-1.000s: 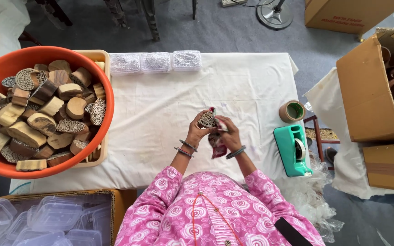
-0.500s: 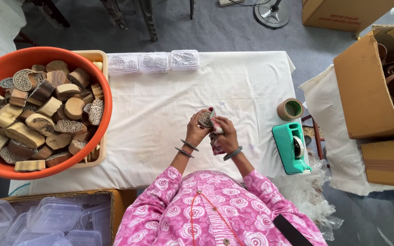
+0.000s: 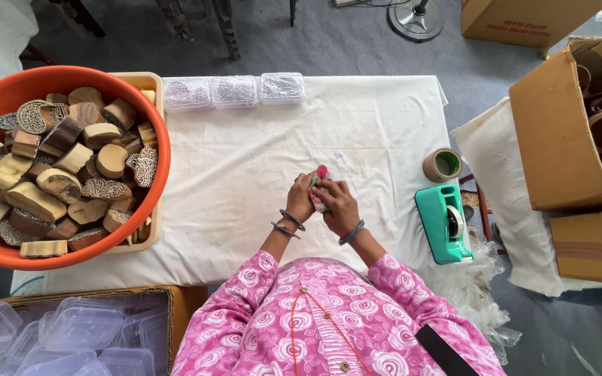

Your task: The person places a wooden stamp into a small plastic container and wraps it in bubble wrap, securing it with tape. They then pick up another wooden stamp from a large orange bowl and wipe it with a cloth.

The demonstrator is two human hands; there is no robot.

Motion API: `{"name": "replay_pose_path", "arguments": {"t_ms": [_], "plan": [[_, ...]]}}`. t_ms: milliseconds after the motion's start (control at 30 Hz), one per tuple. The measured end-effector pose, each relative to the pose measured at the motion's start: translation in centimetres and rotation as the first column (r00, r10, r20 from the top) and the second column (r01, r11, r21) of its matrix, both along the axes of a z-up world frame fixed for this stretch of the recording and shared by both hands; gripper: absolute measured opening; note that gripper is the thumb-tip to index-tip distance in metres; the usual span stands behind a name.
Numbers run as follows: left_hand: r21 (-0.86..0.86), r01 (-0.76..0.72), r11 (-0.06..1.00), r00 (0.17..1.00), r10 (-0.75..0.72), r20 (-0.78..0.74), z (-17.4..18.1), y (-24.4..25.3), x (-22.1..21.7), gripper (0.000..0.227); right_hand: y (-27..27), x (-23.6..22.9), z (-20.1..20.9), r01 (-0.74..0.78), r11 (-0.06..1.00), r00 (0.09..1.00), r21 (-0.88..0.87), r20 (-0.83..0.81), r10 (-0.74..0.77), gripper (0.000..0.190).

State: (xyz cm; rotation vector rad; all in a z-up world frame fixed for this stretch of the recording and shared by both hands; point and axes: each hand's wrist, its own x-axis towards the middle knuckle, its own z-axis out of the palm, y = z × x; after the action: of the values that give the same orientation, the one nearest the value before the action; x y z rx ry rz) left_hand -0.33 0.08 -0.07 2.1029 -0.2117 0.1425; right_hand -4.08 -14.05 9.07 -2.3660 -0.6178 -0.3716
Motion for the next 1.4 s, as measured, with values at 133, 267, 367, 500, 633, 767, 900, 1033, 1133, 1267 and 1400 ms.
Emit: {"name": "replay_pose_path", "arguments": {"t_ms": [133,267,367,500,633,767,900,1033,1133,1267,1400], "plan": [[-0.056,0.071,0.996,0.997,-0.071,-0.012,3.1,1.1,-0.6,0.069,-2.1,2.4,-3.1,0.123,0.992,0.992,-0.023,-0.036,-0.124,0.053],[-0.602,0.082,0.795,0.932,-0.275,-0.237,3.0,2.0,-0.7,0.077,-5.0,4.2,-10.0,0.333,0.798,0.889,0.502,-0.449,-0.089,0.046],[-0.837,-0.056,0.545,0.860,-0.400,-0.318,2.0,1.4,-0.6,0.068,-4.2,3.3,-10.6,0.454,0.561,0.779,0.693,-0.614,0.127,0.043],[-0.905,-0.255,0.340,0.813,-0.432,-0.391,0.5,0.8,-0.3,0.046,-1.7,1.3,-8.2,0.355,0.648,0.815,0.674,-0.562,0.138,0.048],[-0.911,-0.286,0.298,0.830,-0.398,-0.390,-1.6,1.1,0.3,0.042,-2.5,1.0,-10.3,0.368,0.693,0.803,0.620,-0.588,0.100,0.043],[-0.920,-0.303,0.247,0.856,-0.354,-0.377,-2.5,0.9,0.5,0.044,-1.0,1.0,-8.1,0.416,0.600,0.760,0.684,-0.623,0.183,0.046],[-0.882,-0.289,0.372,0.858,-0.308,-0.410,0.3,0.8,0.4,0.051,-0.5,1.4,-7.3,0.392,0.607,0.814,0.692,-0.568,0.122,0.054],[-0.831,-0.287,0.476,0.841,-0.290,-0.457,-1.4,1.0,0.7,0.044,-1.2,1.4,-8.3,0.331,0.610,0.880,0.721,-0.469,0.077,0.047],[-0.821,-0.324,0.471,0.851,-0.235,-0.470,-1.4,0.2,0.6,0.038,-0.6,1.0,-6.7,0.243,0.714,0.949,0.656,-0.314,-0.035,0.049],[-0.817,-0.462,0.344,0.849,-0.092,-0.519,-0.2,-0.5,0.8,0.030,0.4,-0.3,-6.5,0.223,0.754,0.958,0.617,-0.283,-0.052,0.061],[-0.762,-0.538,0.362,0.813,-0.016,-0.582,-1.9,-0.7,1.0,0.028,1.3,-0.6,-4.1,0.218,0.816,0.966,0.535,-0.239,-0.102,0.064]]}}
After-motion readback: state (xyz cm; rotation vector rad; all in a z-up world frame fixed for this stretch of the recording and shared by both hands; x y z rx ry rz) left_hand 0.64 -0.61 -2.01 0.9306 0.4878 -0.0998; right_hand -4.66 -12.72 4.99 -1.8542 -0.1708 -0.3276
